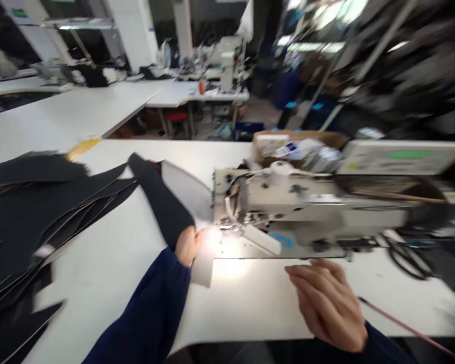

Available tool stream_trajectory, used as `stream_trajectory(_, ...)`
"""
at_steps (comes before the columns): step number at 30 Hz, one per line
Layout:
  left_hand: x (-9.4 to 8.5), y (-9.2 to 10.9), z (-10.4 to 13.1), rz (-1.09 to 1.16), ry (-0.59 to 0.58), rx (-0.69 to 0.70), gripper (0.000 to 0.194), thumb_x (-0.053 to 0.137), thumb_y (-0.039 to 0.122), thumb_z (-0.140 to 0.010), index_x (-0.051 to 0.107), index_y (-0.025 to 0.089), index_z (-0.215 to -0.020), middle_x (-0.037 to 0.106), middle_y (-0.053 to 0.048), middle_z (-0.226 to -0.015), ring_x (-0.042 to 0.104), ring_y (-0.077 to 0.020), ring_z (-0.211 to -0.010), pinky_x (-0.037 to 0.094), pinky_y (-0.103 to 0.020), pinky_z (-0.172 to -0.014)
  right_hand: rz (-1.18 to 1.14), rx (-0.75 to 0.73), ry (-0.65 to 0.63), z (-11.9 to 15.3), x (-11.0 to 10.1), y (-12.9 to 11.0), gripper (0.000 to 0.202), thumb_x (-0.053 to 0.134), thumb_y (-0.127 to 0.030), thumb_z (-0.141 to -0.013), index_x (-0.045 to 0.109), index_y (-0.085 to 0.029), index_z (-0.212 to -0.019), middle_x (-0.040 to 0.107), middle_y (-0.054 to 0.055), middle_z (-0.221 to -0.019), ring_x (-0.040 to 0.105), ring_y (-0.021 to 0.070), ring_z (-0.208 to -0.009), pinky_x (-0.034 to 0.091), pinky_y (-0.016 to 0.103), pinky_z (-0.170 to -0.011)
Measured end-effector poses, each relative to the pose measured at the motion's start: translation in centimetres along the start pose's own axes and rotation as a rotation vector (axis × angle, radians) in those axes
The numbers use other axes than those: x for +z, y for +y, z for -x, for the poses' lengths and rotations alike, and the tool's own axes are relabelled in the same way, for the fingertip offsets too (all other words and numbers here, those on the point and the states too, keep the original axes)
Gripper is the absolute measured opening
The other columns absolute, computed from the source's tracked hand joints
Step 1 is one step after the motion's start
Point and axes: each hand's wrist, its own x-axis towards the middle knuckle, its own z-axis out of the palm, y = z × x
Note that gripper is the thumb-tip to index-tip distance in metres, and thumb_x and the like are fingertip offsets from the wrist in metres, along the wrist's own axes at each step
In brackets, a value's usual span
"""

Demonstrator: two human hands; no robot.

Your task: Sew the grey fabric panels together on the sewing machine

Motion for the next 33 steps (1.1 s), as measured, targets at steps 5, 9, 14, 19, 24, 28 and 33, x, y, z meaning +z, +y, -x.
stream_trajectory(5, 1.6, -0.7, 0.4, 0.08, 0.011, 0.026, 0.034, 0.039, 0.047, -0.079, 0.029, 0.026, -0.054, 0.06, -0.011, -0.061, 0.063, -0.0292, -0.07, 0.046, -0.035, -0.066, 0.509, 0.296, 0.249, -1.4, -7.8, 7.2, 0.026, 0.049, -0.015, -0.089, 0.055, -0.019, -0.114, 0.065, 0.011, -0.117, 0.058, 0.0261, -0.108, 0.039, 0.045, -0.095)
stream_trajectory(9, 1.8, -0.6, 0.6, 0.134, 0.041, 0.062, 0.035, 0.035, 0.052, -0.076, 0.026, 0.027, -0.053, 0.056, -0.01, -0.054, 0.061, -0.0297, -0.063, 0.046, -0.037, -0.064, 0.682, 0.406, 0.141, -2.7, -9.0, 11.1, 0.032, 0.04, -0.024, -0.096, 0.05, -0.016, -0.124, 0.063, 0.011, -0.123, 0.049, 0.0254, -0.123, 0.03, 0.047, -0.105)
stream_trajectory(14, 1.8, -0.4, 0.9, 0.146, 0.089, 0.054, 0.035, 0.034, 0.054, -0.074, 0.027, 0.027, -0.053, 0.055, -0.01, -0.054, 0.062, -0.03, -0.063, 0.046, -0.037, -0.063, 0.7, 0.378, 0.09, -4.3, -8.2, 11.7, 0.028, 0.037, -0.027, -0.098, 0.055, -0.014, -0.115, 0.063, 0.013, -0.124, 0.044, 0.0251, -0.129, 0.025, 0.047, -0.107)
stream_trajectory(19, 2.1, -0.5, 0.7, 0.134, 0.078, 0.044, 0.035, 0.033, 0.054, -0.075, 0.027, 0.027, -0.053, 0.056, -0.01, -0.054, 0.062, -0.0306, -0.064, 0.046, -0.037, -0.063, 0.729, 0.397, 0.086, -5.6, -7.6, 12.8, 0.026, 0.035, -0.024, -0.099, 0.058, -0.013, -0.102, 0.065, 0.013, -0.119, 0.042, 0.0255, -0.132, 0.022, 0.046, -0.108)
stream_trajectory(24, 2.2, -0.7, 0.8, 0.141, 0.065, 0.043, 0.036, 0.032, 0.055, -0.076, 0.026, 0.028, -0.053, 0.058, -0.011, -0.055, 0.062, -0.031, -0.064, 0.045, -0.038, -0.063, 0.714, 0.379, 0.065, -5.5, -7.4, 13.7, 0.029, 0.032, -0.021, -0.099, 0.059, -0.012, -0.104, 0.065, 0.012, -0.12, 0.04, 0.0245, -0.134, 0.023, 0.044, -0.108)
stream_trajectory(28, 2.1, -0.6, 0.7, 0.149, 0.064, 0.051, 0.035, 0.034, 0.053, -0.077, 0.026, 0.028, -0.054, 0.059, -0.011, -0.057, 0.063, -0.0306, -0.066, 0.046, -0.037, -0.065, 0.701, 0.377, 0.096, -5.2, -7.3, 13.9, 0.032, 0.03, -0.022, -0.1, 0.06, -0.013, -0.107, 0.066, 0.01, -0.118, 0.041, 0.0243, -0.133, 0.025, 0.041, -0.106)
stream_trajectory(33, 0.1, 0.6, 0.8, 0.12, 0.031, 0.043, 0.028, 0.042, 0.037, -0.081, 0.033, 0.025, -0.057, 0.065, -0.015, -0.067, 0.065, -0.0295, -0.073, 0.047, -0.036, -0.068, 0.703, 0.386, 0.037, -5.6, -7.1, 14.2, 0.036, 0.029, -0.024, -0.098, 0.062, -0.012, -0.106, 0.065, 0.014, -0.118, 0.046, 0.0256, -0.129, 0.03, 0.041, -0.103)
